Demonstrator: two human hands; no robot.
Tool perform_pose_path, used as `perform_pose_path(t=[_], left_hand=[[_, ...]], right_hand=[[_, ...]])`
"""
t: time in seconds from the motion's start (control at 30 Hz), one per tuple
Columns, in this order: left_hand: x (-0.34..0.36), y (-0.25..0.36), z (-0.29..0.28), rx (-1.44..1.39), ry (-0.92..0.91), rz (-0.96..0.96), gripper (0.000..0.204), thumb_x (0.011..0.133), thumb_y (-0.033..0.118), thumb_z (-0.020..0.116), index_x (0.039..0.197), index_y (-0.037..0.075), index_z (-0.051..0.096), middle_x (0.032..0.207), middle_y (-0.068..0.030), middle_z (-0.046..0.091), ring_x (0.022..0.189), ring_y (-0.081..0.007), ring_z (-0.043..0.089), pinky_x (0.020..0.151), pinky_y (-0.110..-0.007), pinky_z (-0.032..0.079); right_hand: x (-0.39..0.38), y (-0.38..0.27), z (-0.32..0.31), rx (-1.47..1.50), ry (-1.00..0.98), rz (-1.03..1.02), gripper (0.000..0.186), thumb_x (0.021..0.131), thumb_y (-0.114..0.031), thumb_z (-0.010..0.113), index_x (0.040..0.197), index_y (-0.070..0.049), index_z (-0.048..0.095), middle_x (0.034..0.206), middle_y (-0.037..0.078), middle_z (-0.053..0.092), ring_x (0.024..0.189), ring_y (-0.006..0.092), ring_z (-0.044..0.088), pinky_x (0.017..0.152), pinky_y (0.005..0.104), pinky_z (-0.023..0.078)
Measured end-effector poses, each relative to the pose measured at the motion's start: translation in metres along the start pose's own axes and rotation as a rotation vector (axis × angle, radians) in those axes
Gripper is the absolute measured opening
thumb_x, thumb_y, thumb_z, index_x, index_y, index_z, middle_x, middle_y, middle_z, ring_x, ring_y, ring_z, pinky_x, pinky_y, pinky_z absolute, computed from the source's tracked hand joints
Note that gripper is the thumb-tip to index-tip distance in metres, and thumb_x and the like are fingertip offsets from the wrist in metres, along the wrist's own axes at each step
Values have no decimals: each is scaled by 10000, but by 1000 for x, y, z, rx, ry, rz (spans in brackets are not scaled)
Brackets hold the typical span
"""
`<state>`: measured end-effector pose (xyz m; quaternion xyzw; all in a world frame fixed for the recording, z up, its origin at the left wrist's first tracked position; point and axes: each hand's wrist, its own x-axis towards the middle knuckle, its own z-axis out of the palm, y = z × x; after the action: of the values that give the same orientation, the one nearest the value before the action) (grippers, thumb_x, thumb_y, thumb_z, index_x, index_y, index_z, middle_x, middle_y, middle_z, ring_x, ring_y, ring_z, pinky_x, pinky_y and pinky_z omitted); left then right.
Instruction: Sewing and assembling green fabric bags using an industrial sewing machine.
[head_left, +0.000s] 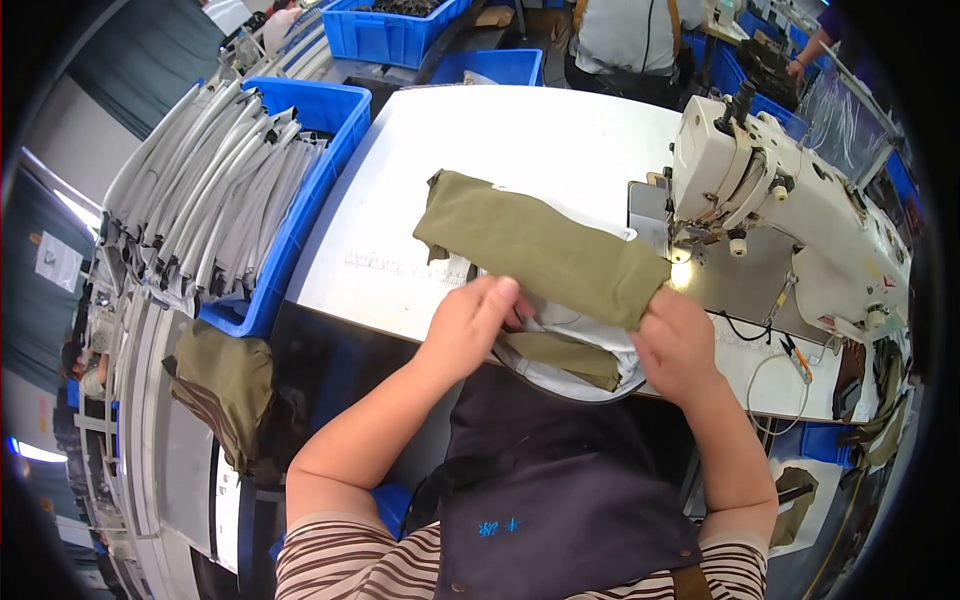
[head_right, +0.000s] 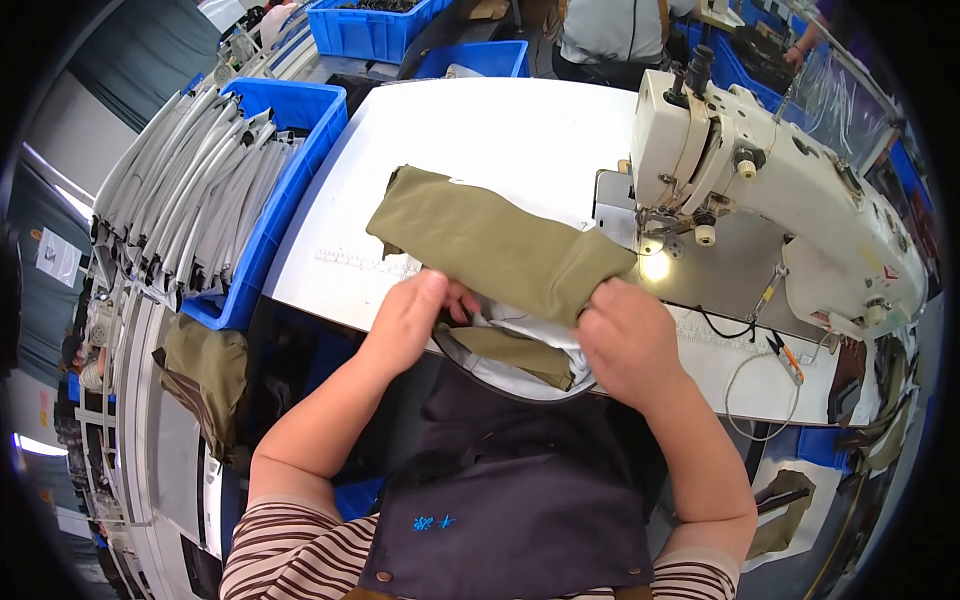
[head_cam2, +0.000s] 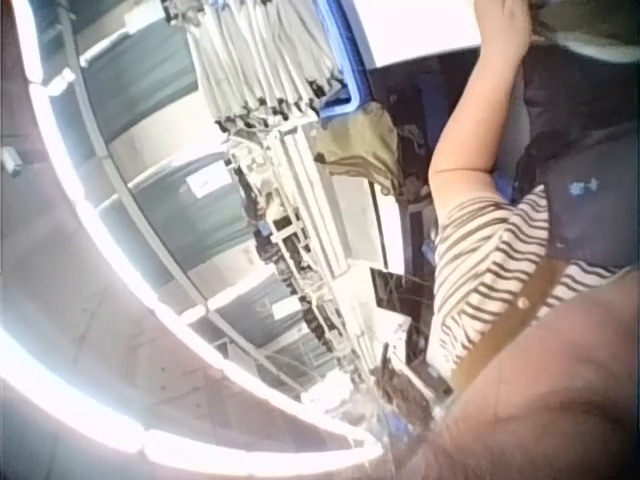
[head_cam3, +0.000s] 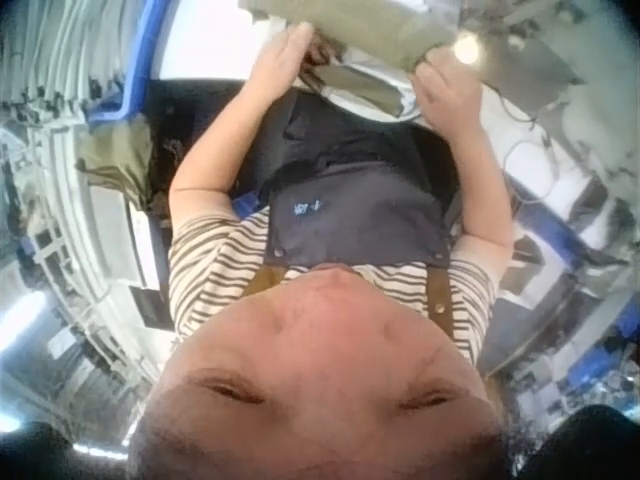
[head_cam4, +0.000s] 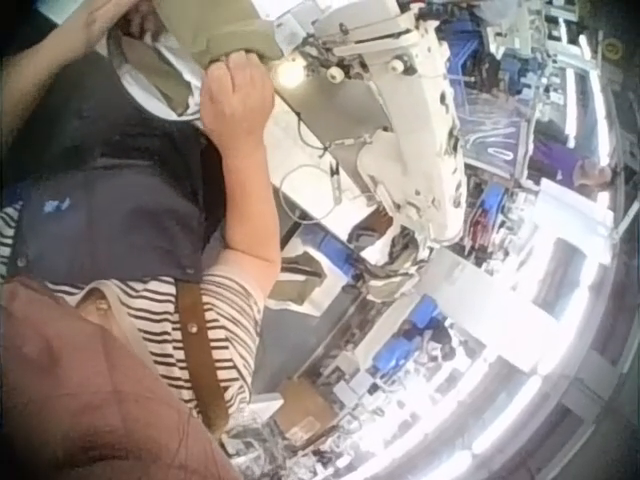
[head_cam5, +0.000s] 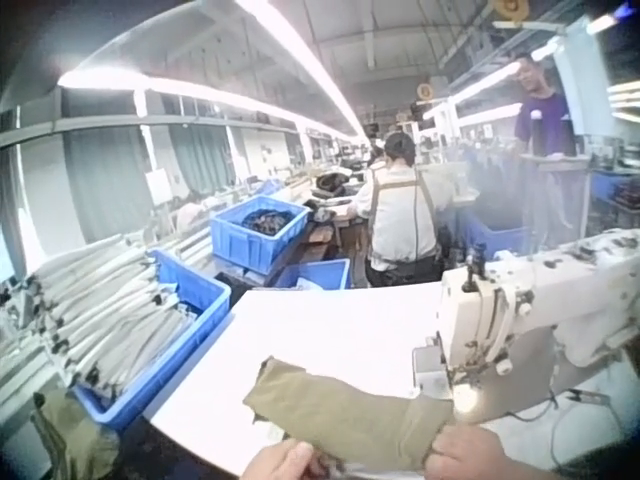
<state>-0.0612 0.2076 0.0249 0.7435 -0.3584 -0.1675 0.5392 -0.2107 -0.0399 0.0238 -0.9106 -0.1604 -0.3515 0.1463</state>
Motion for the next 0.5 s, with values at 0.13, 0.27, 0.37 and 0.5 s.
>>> perform_pose_path(t=[0.13,0.27,0.37,0.5], left_hand=[[23,14,-14,-374,58,-380,616,1071,544,381,1089,-1,666,923,-81,719,751,-175,647,748,-311,488],[41,26,-20,-475,217,-467,415,1008,340,601,1270,18,590,1096,-75,693,968,-183,654,841,-317,515],[65,32,-40,-482,321,-203,410,967,196,641,1327,22,548,1267,-97,635,1163,-203,598,1001,-334,472],[96,65,-76,-173,342,214,297,956,110,636,1233,12,591,1151,-68,680,1046,-148,629,930,-306,497]], right_hand=[[9,-16,-5,-23,24,-193,173,730,-95,703,870,-40,619,1030,112,647,949,313,651,825,417,540],[7,-30,-11,0,-25,-191,175,757,-131,711,879,-42,622,1063,120,654,1002,309,644,856,419,533],[1,-53,-9,93,-115,-43,181,789,-165,705,918,-56,641,1115,110,664,1088,283,630,940,443,508],[-14,-57,4,-124,-195,-94,213,845,-175,633,1023,-65,677,1238,84,661,1190,270,600,1102,498,404]])
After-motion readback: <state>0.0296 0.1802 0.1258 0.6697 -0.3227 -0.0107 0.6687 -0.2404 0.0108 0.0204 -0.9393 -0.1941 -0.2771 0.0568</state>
